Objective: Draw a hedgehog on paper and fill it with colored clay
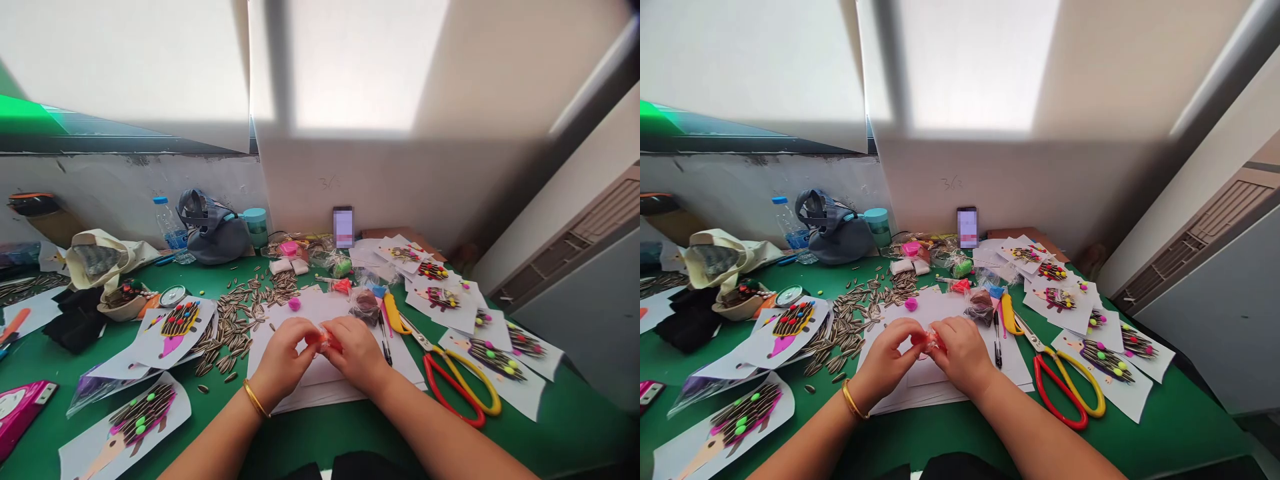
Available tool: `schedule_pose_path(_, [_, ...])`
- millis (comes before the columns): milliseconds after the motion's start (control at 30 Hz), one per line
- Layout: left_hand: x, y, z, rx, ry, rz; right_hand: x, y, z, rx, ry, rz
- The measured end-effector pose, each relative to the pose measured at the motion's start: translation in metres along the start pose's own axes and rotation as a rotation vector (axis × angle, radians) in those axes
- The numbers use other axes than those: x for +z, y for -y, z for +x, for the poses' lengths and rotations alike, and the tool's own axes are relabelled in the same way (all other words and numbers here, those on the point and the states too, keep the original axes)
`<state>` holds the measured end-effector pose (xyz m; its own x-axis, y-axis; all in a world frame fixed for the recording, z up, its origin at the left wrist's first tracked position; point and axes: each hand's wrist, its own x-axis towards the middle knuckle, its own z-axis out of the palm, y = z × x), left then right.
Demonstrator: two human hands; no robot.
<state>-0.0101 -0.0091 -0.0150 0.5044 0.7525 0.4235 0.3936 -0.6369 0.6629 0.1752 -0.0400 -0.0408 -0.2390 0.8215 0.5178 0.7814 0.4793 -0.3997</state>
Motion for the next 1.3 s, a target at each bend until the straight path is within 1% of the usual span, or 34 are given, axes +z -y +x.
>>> schedule_pose_path(100, [-0.001,-0.002,0.001,0.068,0.037,0.012,0.0,0.001,0.0,-0.002,0.022,0.007])
schedule_pose_path(200, [-0.002,-0.003,0.001,0.06,0.032,0.021,-0.002,0.003,0.001,-0.016,0.039,0.033])
schedule_pose_path(267, [-0.002,-0.002,0.0,0.022,0.002,-0.008,-0.004,0.005,0.002,-0.014,0.03,0.047])
schedule_pose_path(400, [-0.003,0.002,-0.002,-0.035,-0.112,-0.113,-0.007,0.005,0.003,0.019,0.009,0.05])
schedule_pose_path(467, [-0.004,0.002,-0.001,-0.042,-0.13,-0.133,-0.007,0.004,0.003,0.035,0.002,0.048])
schedule_pose_path(533, [-0.004,0.002,-0.001,-0.043,-0.097,-0.118,-0.006,0.002,0.003,0.04,-0.007,0.05])
schedule_pose_path(700, [-0.001,-0.004,0.001,-0.032,0.031,-0.031,-0.001,0.0,0.001,0.019,-0.025,0.045])
schedule_pose_path(867, [0.003,-0.007,-0.001,-0.053,0.051,0.031,0.0,0.004,0.0,-0.04,0.022,0.001])
schedule_pose_path(967, [0.001,-0.006,-0.002,-0.058,0.013,0.014,-0.003,0.006,0.002,-0.022,0.025,0.015])
schedule_pose_path(1033, [0.0,-0.003,-0.002,-0.081,-0.061,-0.033,-0.006,0.006,0.003,0.011,0.013,0.029])
schedule_pose_path(1133, [-0.001,0.003,-0.001,-0.16,-0.167,-0.128,-0.008,0.004,0.004,0.054,0.004,0.057])
schedule_pose_path(1200, [0.0,0.006,-0.001,-0.208,-0.17,-0.205,-0.008,0.003,0.004,0.065,0.002,0.076])
schedule_pose_path(1300, [0.002,0.004,-0.001,-0.225,-0.131,-0.279,-0.007,0.001,0.004,0.067,0.002,0.086])
